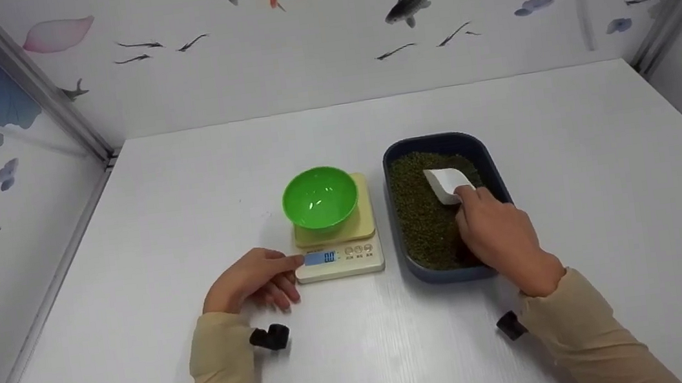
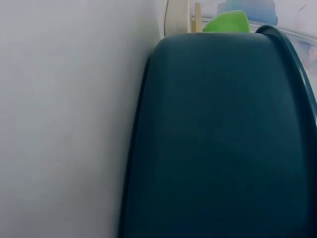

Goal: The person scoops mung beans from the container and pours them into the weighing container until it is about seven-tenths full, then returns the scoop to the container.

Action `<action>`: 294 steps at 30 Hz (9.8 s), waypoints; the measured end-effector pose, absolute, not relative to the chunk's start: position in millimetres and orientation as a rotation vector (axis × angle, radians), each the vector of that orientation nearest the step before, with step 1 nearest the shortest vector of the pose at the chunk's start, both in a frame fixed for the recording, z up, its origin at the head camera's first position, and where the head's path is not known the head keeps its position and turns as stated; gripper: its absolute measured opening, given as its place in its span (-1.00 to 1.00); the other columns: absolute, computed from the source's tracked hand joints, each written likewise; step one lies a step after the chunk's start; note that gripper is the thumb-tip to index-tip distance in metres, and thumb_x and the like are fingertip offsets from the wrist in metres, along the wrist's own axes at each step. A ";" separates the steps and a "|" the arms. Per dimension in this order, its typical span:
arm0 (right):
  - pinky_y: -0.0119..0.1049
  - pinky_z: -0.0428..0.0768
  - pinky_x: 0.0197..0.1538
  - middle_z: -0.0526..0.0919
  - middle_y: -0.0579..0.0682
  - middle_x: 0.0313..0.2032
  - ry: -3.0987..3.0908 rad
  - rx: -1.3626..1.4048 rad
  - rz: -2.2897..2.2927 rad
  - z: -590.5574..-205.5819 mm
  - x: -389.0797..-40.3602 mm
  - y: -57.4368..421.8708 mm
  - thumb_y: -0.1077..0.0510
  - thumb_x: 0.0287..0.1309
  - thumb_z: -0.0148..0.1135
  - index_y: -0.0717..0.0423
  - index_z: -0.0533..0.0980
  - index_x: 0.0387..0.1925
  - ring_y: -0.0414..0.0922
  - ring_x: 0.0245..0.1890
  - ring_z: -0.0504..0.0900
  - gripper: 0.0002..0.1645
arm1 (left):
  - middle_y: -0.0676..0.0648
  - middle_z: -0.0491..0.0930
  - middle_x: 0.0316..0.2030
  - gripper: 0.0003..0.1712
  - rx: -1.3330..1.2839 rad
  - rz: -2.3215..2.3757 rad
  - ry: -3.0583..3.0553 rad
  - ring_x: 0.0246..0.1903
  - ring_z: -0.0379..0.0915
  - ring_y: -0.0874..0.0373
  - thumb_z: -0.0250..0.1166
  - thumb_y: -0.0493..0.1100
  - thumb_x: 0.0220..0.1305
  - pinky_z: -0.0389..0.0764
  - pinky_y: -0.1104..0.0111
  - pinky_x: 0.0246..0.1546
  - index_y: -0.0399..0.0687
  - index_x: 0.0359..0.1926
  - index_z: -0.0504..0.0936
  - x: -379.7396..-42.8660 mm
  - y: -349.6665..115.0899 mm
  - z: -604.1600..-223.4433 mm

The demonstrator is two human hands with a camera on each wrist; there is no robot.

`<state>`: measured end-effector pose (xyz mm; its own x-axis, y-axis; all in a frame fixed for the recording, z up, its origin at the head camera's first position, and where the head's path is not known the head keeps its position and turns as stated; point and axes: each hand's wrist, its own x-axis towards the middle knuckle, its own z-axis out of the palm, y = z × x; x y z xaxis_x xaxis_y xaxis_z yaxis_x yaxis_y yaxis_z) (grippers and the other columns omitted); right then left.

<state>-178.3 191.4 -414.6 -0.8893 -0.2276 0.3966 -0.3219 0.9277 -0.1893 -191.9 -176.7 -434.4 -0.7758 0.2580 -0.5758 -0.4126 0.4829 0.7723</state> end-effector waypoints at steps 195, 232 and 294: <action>-0.33 0.07 -0.65 0.05 -0.17 -0.80 -2.948 0.467 0.429 -391.7 -175.8 201.4 0.06 0.02 0.16 0.01 0.18 -0.81 -0.21 -0.74 0.06 -0.55 | -0.25 0.62 -0.49 -0.38 -0.052 1.288 2.098 -0.60 0.58 -0.04 0.24 0.26 -0.02 0.38 0.46 -0.75 -0.28 -0.33 0.48 -195.8 -181.5 -438.3; -0.31 0.10 -0.65 0.16 -0.11 -0.80 -2.868 0.433 0.473 -375.9 -171.0 206.8 0.02 0.10 0.14 0.05 0.25 -0.67 -0.17 -0.78 0.13 -0.63 | -0.24 0.63 -0.50 -0.38 -0.043 1.271 2.111 -0.58 0.58 -0.07 0.23 0.26 0.00 0.37 0.43 -0.76 -0.27 -0.34 0.48 -196.9 -181.9 -438.5; -0.30 0.16 -0.62 0.22 -0.10 -0.78 -2.903 0.472 0.488 -385.9 -173.4 202.4 0.05 0.16 0.11 0.06 0.28 -0.59 -0.16 -0.76 0.21 -0.69 | -0.24 0.63 -0.49 -0.40 -0.058 1.270 2.108 -0.58 0.59 -0.05 0.22 0.25 0.01 0.33 0.44 -0.77 -0.26 -0.33 0.50 -194.1 -185.7 -437.3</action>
